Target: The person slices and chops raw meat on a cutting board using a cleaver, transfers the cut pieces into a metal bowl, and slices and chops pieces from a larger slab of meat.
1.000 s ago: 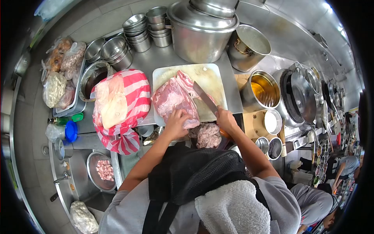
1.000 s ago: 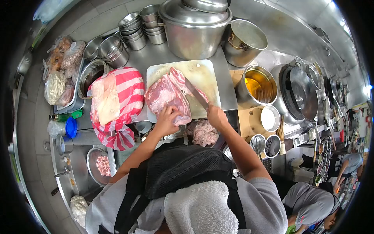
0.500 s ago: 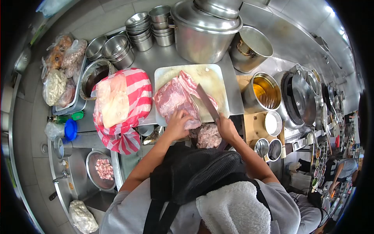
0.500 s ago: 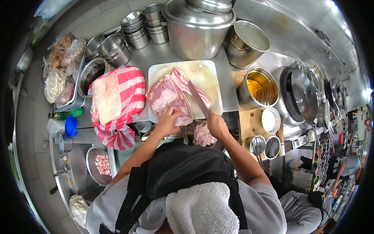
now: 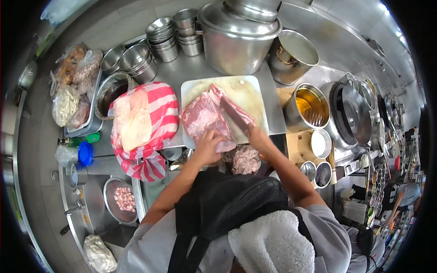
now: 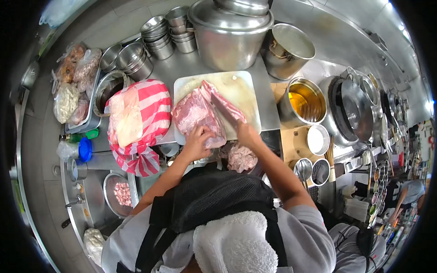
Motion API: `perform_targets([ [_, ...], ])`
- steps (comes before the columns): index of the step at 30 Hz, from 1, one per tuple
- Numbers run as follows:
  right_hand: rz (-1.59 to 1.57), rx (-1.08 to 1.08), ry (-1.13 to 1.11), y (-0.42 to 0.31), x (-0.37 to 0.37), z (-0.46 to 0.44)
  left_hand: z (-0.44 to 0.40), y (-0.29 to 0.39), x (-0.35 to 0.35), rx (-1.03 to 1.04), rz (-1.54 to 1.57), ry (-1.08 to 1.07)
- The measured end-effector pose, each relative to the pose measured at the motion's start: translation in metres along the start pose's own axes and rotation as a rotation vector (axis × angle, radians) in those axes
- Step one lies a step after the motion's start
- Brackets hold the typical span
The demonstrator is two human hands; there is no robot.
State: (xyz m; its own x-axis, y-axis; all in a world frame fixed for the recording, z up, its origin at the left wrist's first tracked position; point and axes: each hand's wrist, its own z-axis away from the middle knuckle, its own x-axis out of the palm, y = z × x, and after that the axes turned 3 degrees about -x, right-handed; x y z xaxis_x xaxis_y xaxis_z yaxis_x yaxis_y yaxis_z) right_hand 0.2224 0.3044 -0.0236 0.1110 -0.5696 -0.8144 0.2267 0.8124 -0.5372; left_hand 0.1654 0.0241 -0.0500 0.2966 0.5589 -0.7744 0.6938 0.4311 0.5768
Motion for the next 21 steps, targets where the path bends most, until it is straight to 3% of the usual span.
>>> perform_targets([
  [5,0.124,-0.019,0.069,0.013,-0.026,0.002,-0.001,0.004,-0.001,-0.031,0.006,-0.008],
  [10,-0.084,-0.137,0.198,-0.009,-0.005,0.008,0.002,0.002,-0.002,-0.047,0.008,0.004],
  [14,-0.129,-0.084,0.247,-0.048,-0.016,0.025,0.002,0.001,0.000,-0.046,0.027,-0.010],
  [17,0.019,-0.104,0.068,-0.001,0.010,0.015,0.001,0.002,0.000,-0.011,0.009,-0.003],
  [21,0.017,-0.070,0.124,-0.005,-0.003,0.015,0.001,0.004,-0.004,-0.041,0.056,-0.018],
])
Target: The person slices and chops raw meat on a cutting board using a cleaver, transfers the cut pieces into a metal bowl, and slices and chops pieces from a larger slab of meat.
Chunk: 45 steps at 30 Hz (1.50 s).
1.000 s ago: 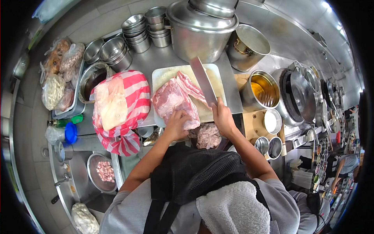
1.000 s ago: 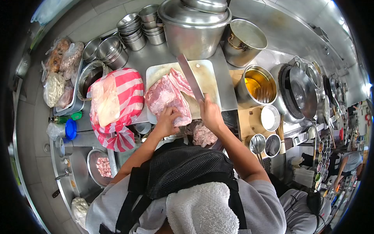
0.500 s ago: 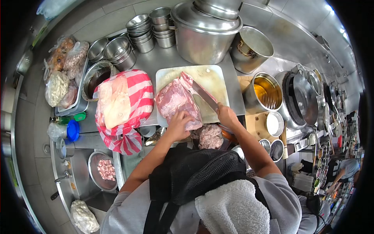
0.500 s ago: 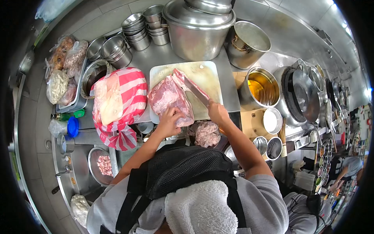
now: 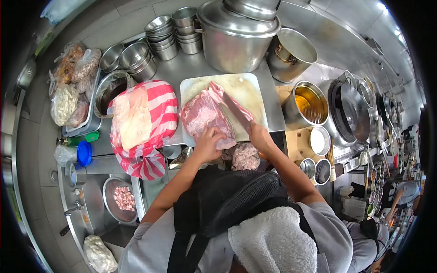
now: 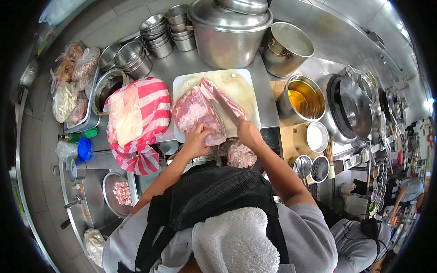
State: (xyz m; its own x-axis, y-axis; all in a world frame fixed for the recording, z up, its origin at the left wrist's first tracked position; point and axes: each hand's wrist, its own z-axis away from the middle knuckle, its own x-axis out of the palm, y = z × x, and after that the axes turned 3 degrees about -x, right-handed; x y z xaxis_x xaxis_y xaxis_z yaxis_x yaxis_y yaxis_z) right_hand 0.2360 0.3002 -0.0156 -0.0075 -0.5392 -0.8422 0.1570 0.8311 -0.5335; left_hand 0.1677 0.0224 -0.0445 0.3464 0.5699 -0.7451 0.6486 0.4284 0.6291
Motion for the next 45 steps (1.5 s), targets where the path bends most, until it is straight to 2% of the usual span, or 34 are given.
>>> perform_targets([
  [4,0.071,0.179,0.068,0.021,-0.023,-0.023,-0.001,-0.003,0.003,-0.021,0.040,-0.041],
  [7,0.048,0.183,0.123,0.032,-0.038,-0.027,-0.005,-0.009,0.002,0.021,0.005,-0.011],
  [8,0.054,0.168,0.124,0.018,-0.045,-0.028,-0.003,-0.007,0.002,0.016,0.009,-0.009],
  [10,-0.143,-0.033,0.268,-0.017,-0.051,-0.018,0.002,-0.003,0.004,-0.043,0.042,-0.022],
  [13,-0.217,0.002,0.242,-0.076,-0.058,-0.018,0.002,-0.007,0.004,0.020,0.031,0.027],
  [14,-0.219,0.015,0.231,-0.070,-0.042,-0.019,0.001,-0.006,0.003,0.002,0.027,-0.001],
  [16,-0.173,-0.219,0.342,-0.045,0.005,-0.030,0.000,-0.004,0.004,0.024,-0.007,0.002],
  [17,-0.174,-0.216,0.340,-0.029,0.020,-0.033,-0.001,-0.005,0.005,0.051,-0.045,0.021],
  [19,-0.070,-0.050,0.010,-0.008,0.031,-0.032,0.008,-0.004,0.003,0.003,-0.005,0.003],
  [21,0.024,-0.052,-0.027,-0.006,0.026,-0.046,0.002,-0.008,0.005,0.026,0.020,0.023],
  [23,-0.105,-0.156,0.195,-0.039,0.001,-0.043,0.005,-0.008,0.006,-0.014,0.025,0.026],
  [24,-0.167,-0.147,0.219,-0.060,-0.018,-0.039,0.006,-0.009,0.006,0.019,-0.005,0.041],
  [27,-0.166,-0.111,0.283,-0.057,-0.003,-0.051,-0.002,-0.009,0.003,0.087,-0.064,0.085],
  [28,-0.168,-0.105,0.279,-0.038,0.018,-0.054,0.002,-0.007,0.004,0.113,-0.084,0.103],
  [29,-0.085,-0.159,0.177,-0.006,0.042,-0.066,0.003,-0.006,0.003,0.118,-0.083,0.102],
  [30,-0.001,-0.211,0.075,0.012,0.053,-0.071,0.003,-0.004,0.001,0.071,-0.048,0.052],
  [31,0.003,-0.210,0.077,0.010,0.050,-0.068,0.004,-0.005,0.003,0.021,-0.013,0.002],
  [35,-0.032,-0.308,0.232,-0.011,0.040,-0.072,0.007,-0.009,0.005,0.037,-0.012,0.046],
  [37,-0.120,-0.115,0.232,-0.051,0.012,-0.071,0.003,-0.009,0.003,0.017,0.025,0.018],
  [40,-0.055,-0.167,0.313,-0.059,0.019,-0.077,0.002,-0.009,0.002,0.077,0.005,0.055],
  [41,-0.058,-0.162,0.310,-0.055,0.023,-0.077,0.005,-0.009,0.003,0.075,0.007,0.049],
  [43,-0.064,0.043,-0.184,-0.039,0.026,-0.089,0.004,-0.008,0.005,0.009,-0.002,0.003],
  [44,0.026,-0.053,-0.075,-0.014,0.048,-0.102,0.006,-0.008,0.004,0.011,-0.005,0.004],
  [45,0.028,-0.057,-0.070,-0.018,0.043,-0.107,0.005,-0.010,0.003,0.023,0.015,0.013],
])
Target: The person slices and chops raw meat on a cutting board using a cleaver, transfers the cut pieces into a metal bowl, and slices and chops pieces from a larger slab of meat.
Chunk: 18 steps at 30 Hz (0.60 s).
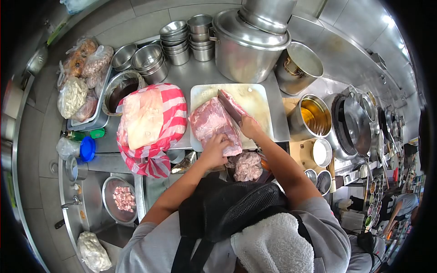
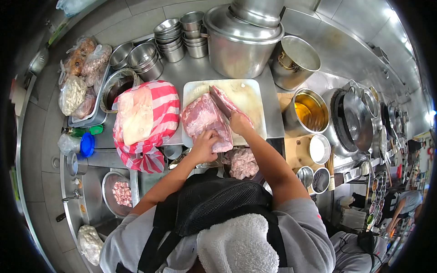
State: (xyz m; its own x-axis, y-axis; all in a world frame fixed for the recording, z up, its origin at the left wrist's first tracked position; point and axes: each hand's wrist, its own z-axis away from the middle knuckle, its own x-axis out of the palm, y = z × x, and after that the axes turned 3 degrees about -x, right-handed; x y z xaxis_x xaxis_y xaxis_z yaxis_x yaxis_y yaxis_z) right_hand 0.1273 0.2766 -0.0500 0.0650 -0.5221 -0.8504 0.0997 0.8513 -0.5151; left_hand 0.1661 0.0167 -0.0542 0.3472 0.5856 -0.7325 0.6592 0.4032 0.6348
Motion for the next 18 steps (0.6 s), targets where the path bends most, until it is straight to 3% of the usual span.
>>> perform_targets([
  [5,-0.184,0.074,-0.064,-0.015,-0.021,0.027,0.001,0.001,0.002,-0.004,0.001,0.018],
  [12,-0.099,-0.048,-0.097,0.021,-0.032,0.070,0.006,0.007,-0.005,-0.007,-0.011,0.022],
  [16,-0.243,-0.062,0.086,-0.014,-0.040,0.051,0.007,0.008,-0.008,-0.014,-0.059,0.005],
  [18,-0.072,-0.191,0.373,-0.004,-0.019,0.020,0.007,0.004,-0.004,0.004,-0.051,0.016],
])
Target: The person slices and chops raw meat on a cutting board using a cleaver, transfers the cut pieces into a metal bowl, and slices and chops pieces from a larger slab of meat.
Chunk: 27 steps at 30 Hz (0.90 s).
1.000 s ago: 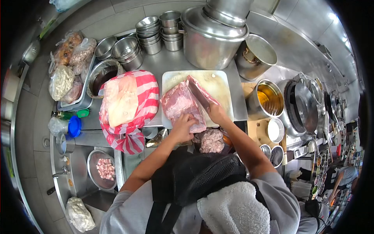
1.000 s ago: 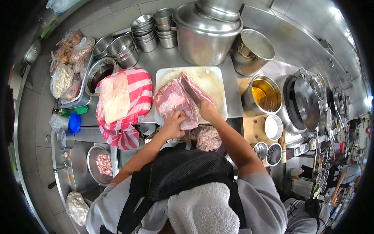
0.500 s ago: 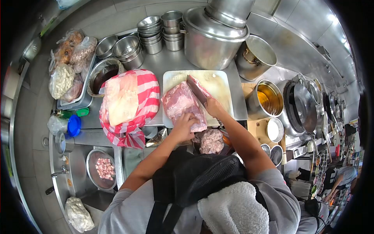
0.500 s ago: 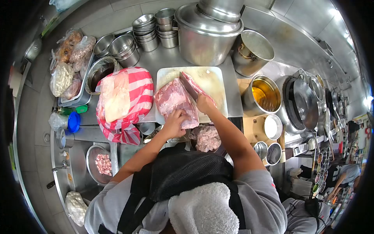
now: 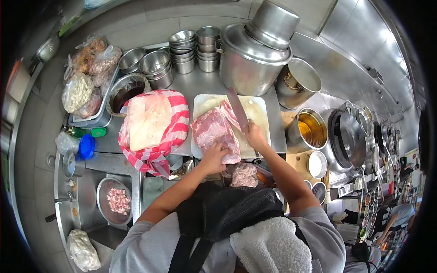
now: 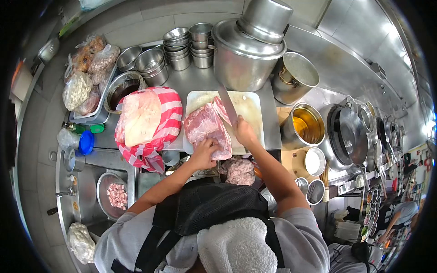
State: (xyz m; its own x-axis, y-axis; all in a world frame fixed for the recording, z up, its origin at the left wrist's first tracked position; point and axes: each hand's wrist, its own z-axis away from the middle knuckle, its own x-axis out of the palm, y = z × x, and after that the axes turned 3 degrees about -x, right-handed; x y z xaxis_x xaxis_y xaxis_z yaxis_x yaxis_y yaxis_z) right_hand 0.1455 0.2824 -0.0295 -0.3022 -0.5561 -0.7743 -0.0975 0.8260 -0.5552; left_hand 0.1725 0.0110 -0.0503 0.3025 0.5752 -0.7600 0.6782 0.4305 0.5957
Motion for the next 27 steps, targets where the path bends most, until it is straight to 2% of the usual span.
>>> perform_targets([
  [1,-0.002,0.005,0.005,-0.002,0.008,-0.007,0.001,-0.001,0.002,0.013,0.011,0.014],
  [3,0.161,0.146,-0.203,-0.007,0.017,-0.012,0.001,0.000,0.004,0.011,0.003,0.002],
  [4,0.164,0.148,-0.203,-0.010,0.012,-0.011,0.001,0.001,0.006,0.004,-0.008,-0.001],
  [6,-0.005,0.394,-0.511,-0.021,0.001,-0.013,0.008,0.008,0.008,0.011,-0.066,0.025],
  [10,0.005,0.347,-0.493,-0.013,0.005,-0.003,0.008,0.009,0.022,0.033,-0.230,0.142],
  [12,-0.070,0.357,-0.443,-0.010,-0.001,0.006,0.003,0.005,0.018,0.011,-0.223,0.125],
  [15,-0.102,0.318,-0.502,0.009,-0.018,0.028,0.002,0.006,0.003,-0.096,-0.067,0.161],
  [16,-0.102,0.326,-0.502,0.009,-0.028,0.037,0.002,0.002,0.000,-0.095,-0.062,0.155],
  [18,-0.077,0.365,-0.578,0.007,-0.049,0.057,0.000,-0.012,-0.003,-0.064,-0.024,0.327],
  [20,-0.063,0.352,-0.551,0.027,-0.048,0.087,-0.008,-0.027,-0.008,-0.053,0.022,0.353],
  [22,-0.077,0.169,-0.449,0.056,-0.041,0.120,-0.018,-0.036,-0.016,-0.165,0.021,0.509],
  [23,-0.080,0.176,-0.444,0.065,-0.041,0.137,-0.025,-0.040,-0.024,-0.160,0.021,0.502],
  [25,-0.074,0.148,-0.374,0.078,-0.044,0.165,-0.040,-0.047,-0.044,-0.388,0.074,0.566],
  [26,-0.073,0.151,-0.365,0.068,-0.059,0.163,-0.047,-0.061,-0.051,-0.461,-0.088,0.548],
  [27,-0.214,0.383,-0.457,0.036,-0.089,0.165,-0.059,-0.074,-0.061,-0.521,-0.183,0.503],
])
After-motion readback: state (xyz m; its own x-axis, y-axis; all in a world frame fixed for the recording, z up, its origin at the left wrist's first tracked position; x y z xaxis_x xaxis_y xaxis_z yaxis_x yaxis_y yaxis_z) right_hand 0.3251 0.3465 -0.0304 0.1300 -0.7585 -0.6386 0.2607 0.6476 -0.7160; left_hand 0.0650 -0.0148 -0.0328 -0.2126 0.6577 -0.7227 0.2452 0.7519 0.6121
